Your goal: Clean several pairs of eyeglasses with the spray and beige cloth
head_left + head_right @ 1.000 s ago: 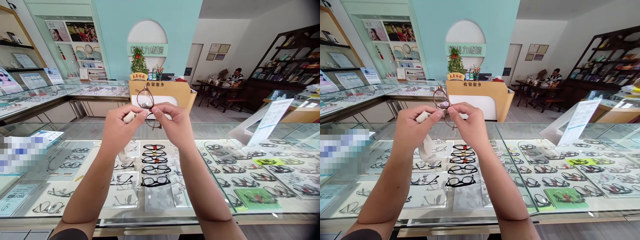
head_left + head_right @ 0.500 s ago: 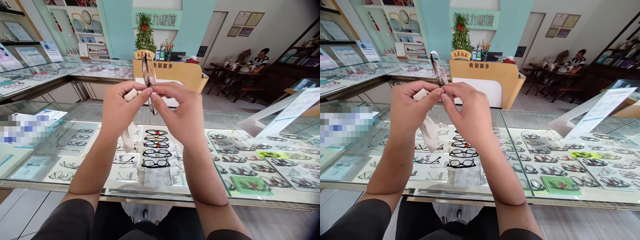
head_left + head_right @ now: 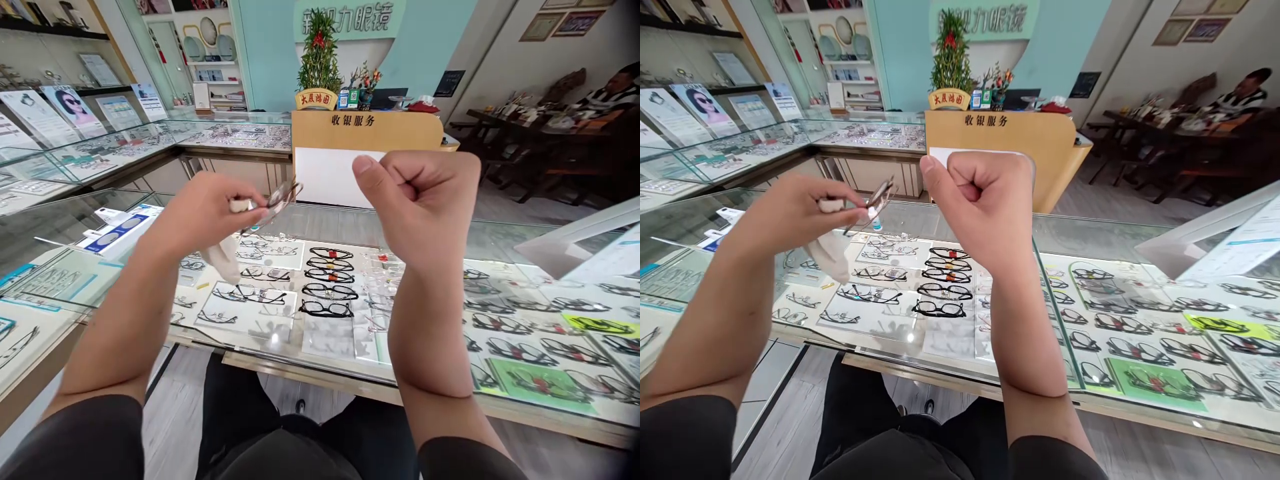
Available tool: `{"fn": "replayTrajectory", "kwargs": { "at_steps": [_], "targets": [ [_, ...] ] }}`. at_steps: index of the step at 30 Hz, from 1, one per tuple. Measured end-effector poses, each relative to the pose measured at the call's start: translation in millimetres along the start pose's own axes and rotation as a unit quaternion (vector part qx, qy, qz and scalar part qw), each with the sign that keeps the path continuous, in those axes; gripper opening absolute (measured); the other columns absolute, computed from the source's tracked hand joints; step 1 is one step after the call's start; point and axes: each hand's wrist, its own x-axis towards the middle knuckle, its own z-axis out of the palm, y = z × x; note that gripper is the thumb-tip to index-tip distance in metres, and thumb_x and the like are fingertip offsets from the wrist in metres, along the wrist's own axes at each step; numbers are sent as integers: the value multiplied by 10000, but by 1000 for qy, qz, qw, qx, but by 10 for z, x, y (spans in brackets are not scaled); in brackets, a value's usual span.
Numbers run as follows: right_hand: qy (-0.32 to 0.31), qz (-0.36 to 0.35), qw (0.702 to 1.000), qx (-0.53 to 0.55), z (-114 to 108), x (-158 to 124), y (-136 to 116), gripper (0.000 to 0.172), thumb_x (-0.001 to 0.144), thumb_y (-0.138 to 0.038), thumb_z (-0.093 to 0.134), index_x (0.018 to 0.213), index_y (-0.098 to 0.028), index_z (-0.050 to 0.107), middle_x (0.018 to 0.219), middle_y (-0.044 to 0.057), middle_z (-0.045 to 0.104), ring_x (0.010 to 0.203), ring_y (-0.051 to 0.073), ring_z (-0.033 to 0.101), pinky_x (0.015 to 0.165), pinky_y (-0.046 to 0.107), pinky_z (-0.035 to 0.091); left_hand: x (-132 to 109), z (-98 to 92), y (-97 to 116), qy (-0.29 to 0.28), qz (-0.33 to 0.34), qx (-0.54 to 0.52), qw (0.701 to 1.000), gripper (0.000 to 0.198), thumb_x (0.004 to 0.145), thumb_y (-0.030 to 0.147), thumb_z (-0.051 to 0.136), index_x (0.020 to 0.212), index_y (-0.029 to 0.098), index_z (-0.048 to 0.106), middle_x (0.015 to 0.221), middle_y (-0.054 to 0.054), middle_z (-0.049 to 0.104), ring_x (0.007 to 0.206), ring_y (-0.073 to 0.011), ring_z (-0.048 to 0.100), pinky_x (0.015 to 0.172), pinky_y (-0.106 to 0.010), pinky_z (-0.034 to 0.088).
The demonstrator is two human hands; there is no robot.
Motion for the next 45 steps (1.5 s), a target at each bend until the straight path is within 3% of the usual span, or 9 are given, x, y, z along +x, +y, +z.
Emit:
{"fn": "replayTrajectory", "kwargs": {
  "at_steps": [3, 6, 8, 11, 14, 20, 27, 38, 45],
  "targets": [
    [-32, -7, 999, 17, 1, -27, -39, 736, 1088, -467, 747, 646, -247, 202, 645, -50, 133, 607, 119, 154, 582, 362, 165, -192, -135, -390, -103, -59, 156, 981, 213, 867, 545, 847, 875, 336, 885, 680, -35, 690, 750, -292, 708, 803, -403, 539],
    [-66, -10, 997, 34, 7, -54, -79, 676, 1089, -328, 715, 649, -243, 208, 650, -54, 144, 632, 117, 126, 598, 361, 155, -382, -133, -699, -219, -144, 287, 921, 339, 952, 569, 679, 1004, 324, 908, 810, -75, 799, 722, -306, 699, 771, -404, 505],
    [-72, -7, 997, 33, 9, -63, -102, 678, 1095, -382, 708, 653, -250, 211, 654, -52, 147, 636, 121, 139, 600, 357, 167, -477, -57, -844, -254, -168, 311, 900, 421, 992, 589, 599, 1105, 327, 907, 918, -87, 852, 799, -325, 731, 736, -383, 477],
    [-68, 2, 997, 18, 3, -63, -128, 732, 1096, -580, 697, 646, -261, 215, 650, -45, 145, 626, 127, 180, 587, 349, 193, -552, 132, -957, -264, -143, 304, 904, 467, 1046, 570, 522, 1171, 313, 892, 1153, -80, 895, 1018, -338, 782, 767, -356, 479],
    [-63, 0, 998, 14, -14, -59, -138, 737, 1093, -575, 707, 643, -257, 218, 648, -45, 146, 620, 125, 193, 585, 350, 193, -544, 360, -931, -273, -98, 291, 912, 446, 1075, 505, 513, 1192, 283, 881, 1283, -70, 886, 1159, -333, 783, 837, -346, 497],
    [-68, -14, 997, 28, -32, -65, -118, 653, 1080, -312, 705, 658, -251, 210, 661, -55, 141, 640, 122, 147, 602, 369, 179, -393, 786, -748, -320, -30, 289, 902, 388, 1097, 394, 515, 1149, 264, 877, 1196, -73, 887, 1101, -293, 790, 820, -335, 494],
    [-70, 0, 997, 28, -41, -69, -98, 716, 1082, -483, 749, 651, -267, 218, 651, -49, 157, 648, 146, 190, 593, 385, 217, -278, 1113, -863, -342, 9, 311, 887, 333, 1059, 310, 547, 1120, 257, 870, 1188, -75, 886, 1118, -277, 795, 809, -322, 500],
    [-140, 7, 990, 30, -100, -45, -139, 685, 1081, -432, 706, 653, -270, 196, 629, -63, 131, 645, 142, 133, 589, 388, 161, -216, 1223, -920, -354, 24, 308, 883, 283, 1035, 313, 609, 1105, 250, 876, 1150, -91, 879, 1079, -262, 791, 811, -309, 502],
    [-163, -55, 985, 32, -107, -31, -95, 694, 1067, -414, 710, 640, -277, 181, 593, -75, 130, 624, 141, 123, 575, 378, 143, -81, 1074, -911, -367, -14, 292, 883, 338, 1019, 415, 643, 1228, 277, 869, 1129, -81, 880, 1023, -262, 790, 815, -300, 501]
  ]
}}
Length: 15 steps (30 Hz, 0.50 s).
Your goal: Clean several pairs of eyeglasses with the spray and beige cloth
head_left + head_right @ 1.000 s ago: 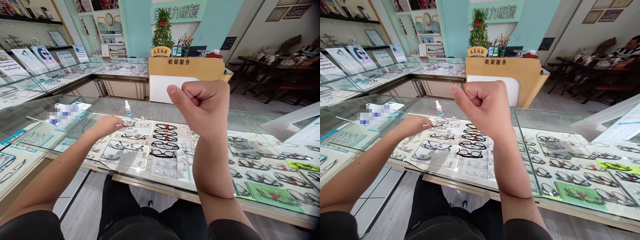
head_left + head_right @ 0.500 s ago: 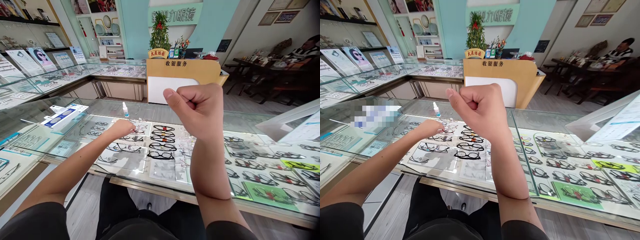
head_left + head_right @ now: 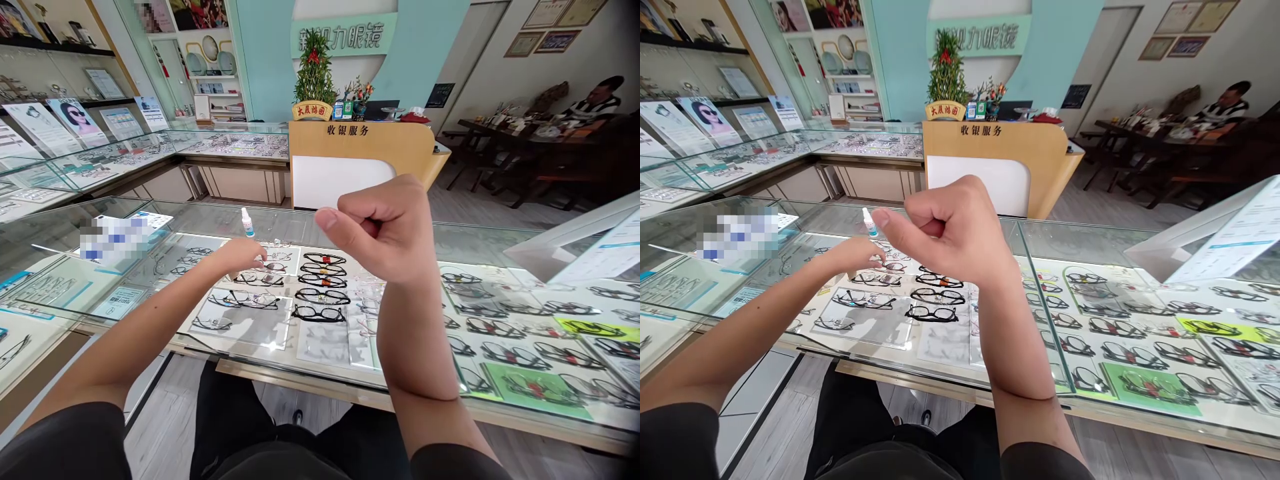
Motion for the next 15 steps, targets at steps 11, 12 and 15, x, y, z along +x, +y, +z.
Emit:
{"fn": "replayTrajectory", "kwargs": {
  "at_steps": [11, 12, 15],
  "targets": [
    [67, -66, 995, -41, 49, 7, 159, 676, 1121, -556, 573, 648, -278, 179, 567, -61, 121, 586, 138, 135, 541, 380, 143, 373, 16, -54, -21, -28, -19, 999, 328, 988, 420, 650, 1167, 275, 882, 1168, -93, 879, 1115, -302, 775, 917, -341, 514],
    [67, -56, 995, -48, 45, 0, 168, 693, 1125, -621, 549, 646, -277, 185, 565, -56, 126, 589, 144, 153, 545, 381, 152, 386, 24, -56, -19, -25, -23, 999, 323, 983, 412, 641, 1148, 276, 883, 1164, -88, 881, 1103, -297, 774, 910, -339, 511],
    [67, -41, 996, -36, 43, -10, 184, 741, 1113, -741, 520, 634, -276, 199, 569, -47, 135, 598, 153, 178, 555, 387, 160, 396, 42, -65, -7, -22, -35, 999, 312, 960, 385, 617, 1087, 271, 878, 1118, -78, 883, 1056, -284, 770, 861, -329, 492]
  ]
}}
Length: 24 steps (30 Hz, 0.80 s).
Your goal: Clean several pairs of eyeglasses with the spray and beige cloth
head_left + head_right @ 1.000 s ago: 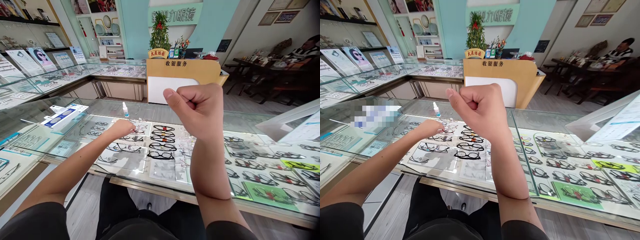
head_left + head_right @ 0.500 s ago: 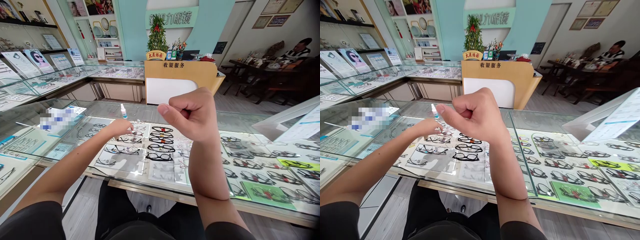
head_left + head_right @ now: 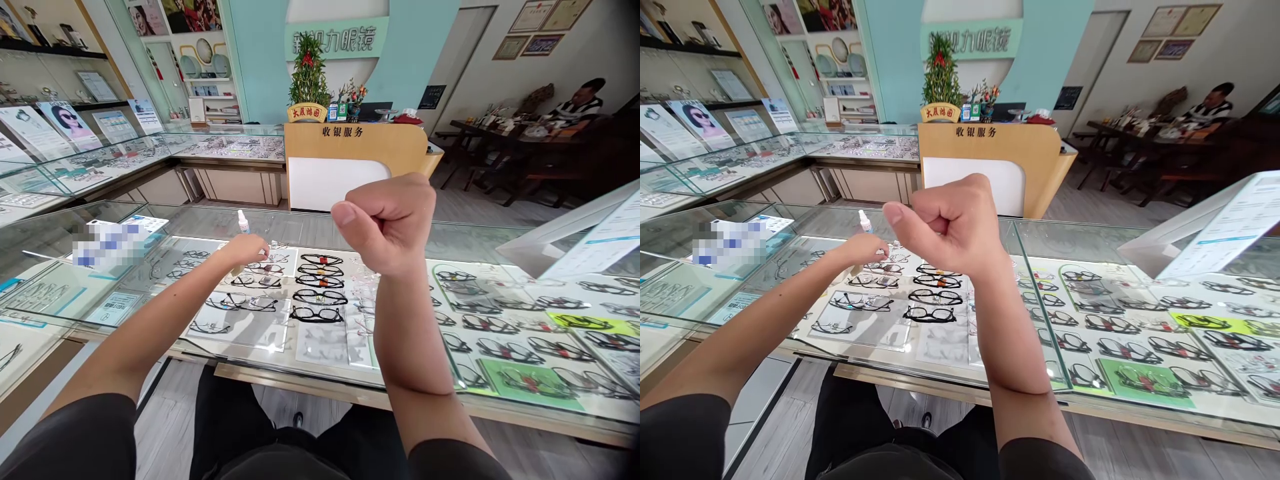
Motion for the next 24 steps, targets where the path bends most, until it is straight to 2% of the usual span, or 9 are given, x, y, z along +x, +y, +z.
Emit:
{"fn": "replayTrajectory", "kwargs": {
  "at_steps": [3, 6, 9, 11, 13, 15, 17, 20, 24],
  "targets": [
    [18, 26, 998, 50, 19, 27, 1, 787, 1074, -808, 569, 628, -269, 209, 589, -47, 141, 599, 143, 165, 555, 379, 152, -22, -1, -10, 13, -3, -14, 1000, 294, 917, 366, 615, 1020, 256, 869, 1036, -80, 878, 988, -278, 762, 789, -325, 459],
    [61, 120, 979, 152, 28, 97, 13, 776, 1026, -836, 639, 642, -268, 276, 622, -38, 205, 599, 139, 203, 539, 353, 194, -98, -63, -37, 27, -14, -37, 999, 294, 891, 371, 616, 989, 245, 863, 959, -87, 865, 889, -275, 746, 716, -329, 417],
    [62, 219, 935, 272, -11, 165, 51, 612, 996, -661, 775, 694, -274, 409, 676, -33, 315, 607, 138, 287, 532, 332, 289, -256, -233, -89, 54, -23, -64, 996, 307, 903, 403, 601, 993, 255, 855, 993, -73, 870, 881, -267, 740, 700, -324, 411],
    [37, 250, 911, 325, -53, 189, 82, 448, 955, -504, 820, 768, -277, 481, 720, -36, 380, 628, 134, 364, 564, 320, 376, -402, -407, -112, 87, -28, -95, 991, 310, 913, 439, 603, 991, 264, 847, 1014, -54, 869, 860, -250, 726, 697, -318, 418],
    [18, 257, 895, 363, -88, 194, 110, 321, 907, -379, 811, 831, -276, 516, 754, -38, 426, 659, 133, 432, 612, 317, 443, -557, -611, -94, 148, -28, -167, 974, 292, 907, 474, 633, 943, 259, 828, 919, -36, 835, 757, -217, 668, 667, -313, 411],
    [8, 258, 883, 392, -107, 189, 126, 256, 853, -293, 780, 862, -273, 526, 781, -35, 457, 689, 134, 474, 650, 321, 477, -693, -821, -12, 236, -6, -264, 935, 242, 882, 458, 684, 845, 240, 782, 792, -18, 761, 669, -179, 585, 637, -304, 399],
    [-2, 258, 876, 408, -106, 181, 129, 243, 811, -248, 754, 877, -272, 521, 796, -32, 476, 708, 139, 500, 670, 328, 491, -791, -1011, 139, 325, 31, -335, 884, 199, 850, 418, 732, 786, 231, 750, 707, -1, 683, 622, -154, 524, 609, -298, 382],
    [-9, 259, 873, 414, -81, 169, 125, 256, 780, -217, 732, 901, -274, 514, 810, -31, 500, 716, 144, 516, 672, 335, 486, -861, -1217, 466, 440, 105, -402, 796, 180, 844, 369, 771, 744, 226, 727, 708, -4, 659, 612, -142, 500, 587, -299, 372],
    [-8, 252, 878, 407, -52, 160, 130, 269, 767, -158, 724, 913, -272, 529, 812, -36, 551, 711, 139, 508, 667, 332, 456, -860, -1293, 929, 514, 173, -473, 694, 143, 875, 320, 791, 773, 231, 745, 807, -27, 725, 700, -162, 597, 641, -311, 459]
  ]
}}
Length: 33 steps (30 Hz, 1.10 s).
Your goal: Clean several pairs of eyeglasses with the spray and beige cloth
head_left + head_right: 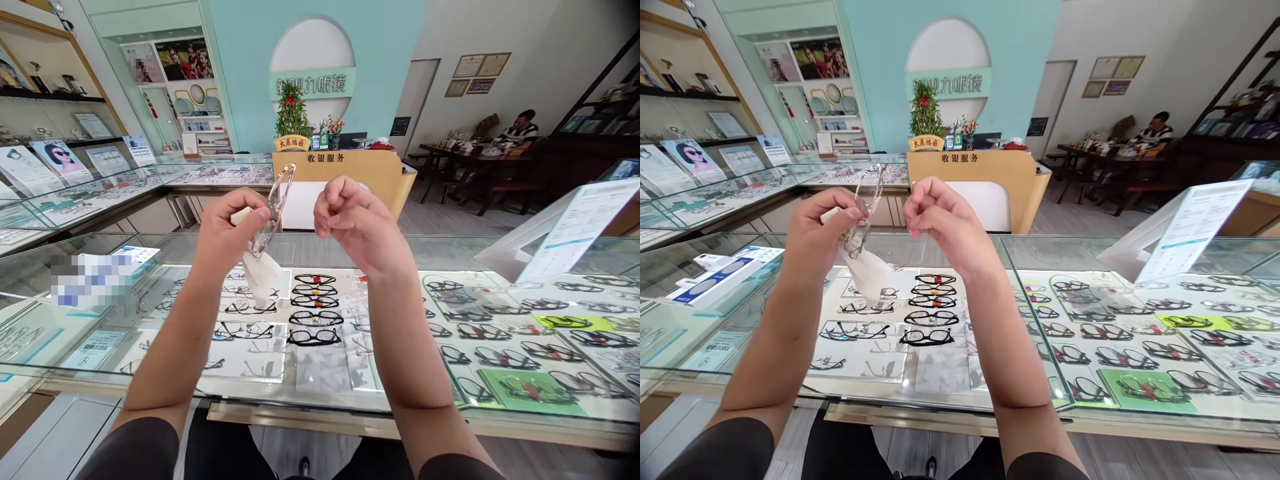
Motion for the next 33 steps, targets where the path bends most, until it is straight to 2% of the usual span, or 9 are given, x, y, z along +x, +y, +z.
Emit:
{"fn": "replayTrajectory", "kwargs": {
  "at_steps": [3, 6, 12, 18, 25, 29, 33],
  "targets": [
    [-8, -8, 1000, -12, -15, 8, 16, 263, 785, -131, 726, 915, -269, 543, 808, -38, 604, 712, 133, 505, 668, 324, 432, -78, 202, 50, 43, 6, -57, 997, 150, 934, 332, 799, 824, 233, 778, 844, -30, 753, 718, -164, 622, 650, -312, 482],
    [-14, -10, 999, -27, -40, 26, 43, 283, 789, -120, 737, 929, -270, 541, 813, -38, 642, 727, 132, 511, 663, 311, 422, -127, 285, 1, 51, 6, -87, 995, 179, 974, 368, 817, 859, 235, 783, 847, -21, 755, 713, -155, 626, 653, -302, 489],
    [-15, -23, 998, -50, -60, 83, 122, 311, 787, -130, 778, 909, -273, 530, 777, -55, 641, 697, 118, 514, 631, 289, 406, -150, 303, -115, 39, -20, -92, 995, 263, 991, 468, 835, 878, 237, 781, 849, -27, 760, 727, -161, 631, 656, -301, 499],
    [26, -50, 993, -106, -45, 96, 171, 359, 780, -212, 841, 864, -286, 500, 783, -49, 671, 691, 130, 564, 646, 315, 472, -168, 379, -65, 22, -18, -98, 995, 348, 1005, 557, 833, 871, 243, 768, 791, -16, 709, 653, -146, 550, 598, -303, 447],
    [66, -57, 986, -144, -36, 82, 193, 377, 800, -246, 870, 876, -285, 503, 836, -35, 695, 727, 139, 622, 698, 348, 534, -180, 433, -45, 19, -15, -87, 996, 412, 999, 625, 833, 876, 240, 757, 763, -11, 679, 664, -149, 546, 593, -303, 433],
    [78, -69, 984, -147, -23, 65, 197, 361, 835, -234, 880, 882, -278, 525, 853, -26, 712, 764, 147, 652, 730, 358, 539, -178, 455, -74, 28, -8, -88, 996, 429, 1000, 643, 827, 877, 240, 747, 752, -1, 664, 610, -128, 475, 553, -302, 387],
    [89, -76, 979, -170, -21, 50, 199, 353, 861, -245, 892, 876, -274, 540, 858, -18, 722, 789, 154, 659, 739, 365, 517, -174, 476, -104, 39, -1, -89, 995, 445, 990, 664, 832, 876, 241, 750, 748, -2, 652, 633, -133, 497, 559, -300, 400]
  ]
}}
